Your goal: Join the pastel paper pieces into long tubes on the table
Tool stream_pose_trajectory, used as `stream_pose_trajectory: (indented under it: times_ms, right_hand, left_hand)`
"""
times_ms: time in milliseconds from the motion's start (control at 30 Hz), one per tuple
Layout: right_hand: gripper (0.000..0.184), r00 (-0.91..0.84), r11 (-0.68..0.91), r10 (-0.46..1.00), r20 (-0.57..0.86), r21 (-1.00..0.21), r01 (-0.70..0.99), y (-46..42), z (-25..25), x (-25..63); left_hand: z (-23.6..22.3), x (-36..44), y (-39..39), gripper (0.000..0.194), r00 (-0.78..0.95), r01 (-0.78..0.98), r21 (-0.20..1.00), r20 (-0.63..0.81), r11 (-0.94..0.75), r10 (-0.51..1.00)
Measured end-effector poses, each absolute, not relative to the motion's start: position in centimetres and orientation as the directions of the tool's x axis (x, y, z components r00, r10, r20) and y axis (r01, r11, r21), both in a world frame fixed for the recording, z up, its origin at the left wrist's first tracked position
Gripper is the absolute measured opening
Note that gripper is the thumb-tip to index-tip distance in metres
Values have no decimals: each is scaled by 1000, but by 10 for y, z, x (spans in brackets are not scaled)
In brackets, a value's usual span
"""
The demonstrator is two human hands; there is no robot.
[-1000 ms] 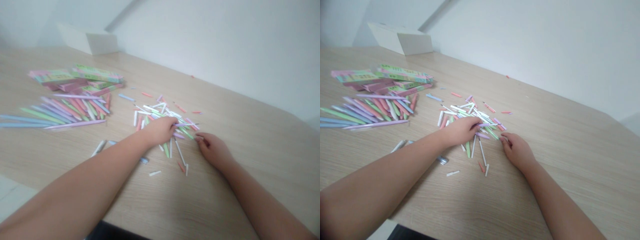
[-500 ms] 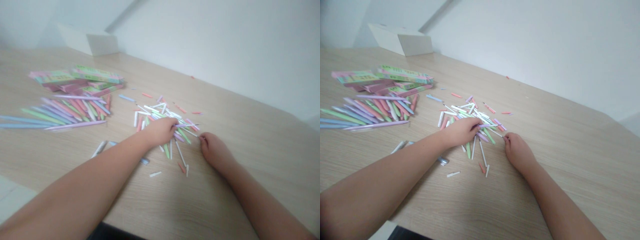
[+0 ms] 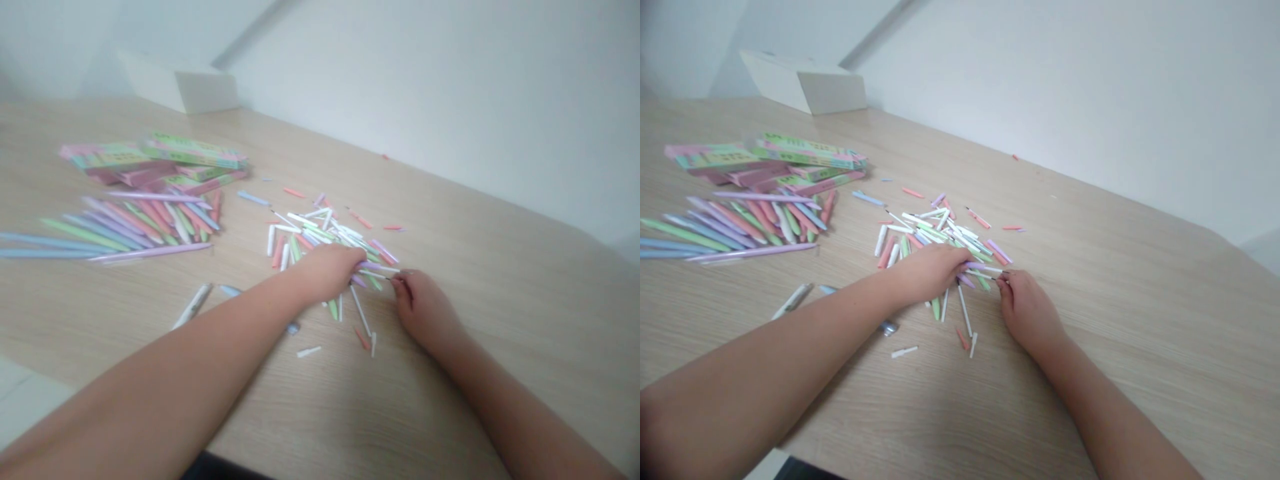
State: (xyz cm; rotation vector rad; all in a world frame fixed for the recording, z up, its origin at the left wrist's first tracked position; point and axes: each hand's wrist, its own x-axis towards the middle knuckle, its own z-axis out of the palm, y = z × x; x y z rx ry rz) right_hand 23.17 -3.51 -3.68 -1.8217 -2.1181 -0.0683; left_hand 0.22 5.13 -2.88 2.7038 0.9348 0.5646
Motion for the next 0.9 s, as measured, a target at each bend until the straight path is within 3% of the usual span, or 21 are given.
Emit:
stream_pose_trajectory:
  times_ms: [500, 900]
  right_hand:
    - [23, 8, 112, 901, 434, -251, 962, -33, -35, 246]
    - [20, 14, 162, 840, 542, -275, 948, -39, -35, 243]
  left_hand:
    - [-37, -2, 65, 22, 621, 626, 278, 389, -729, 681]
    - [-39, -3, 64, 23, 694, 544, 268, 389, -795, 606]
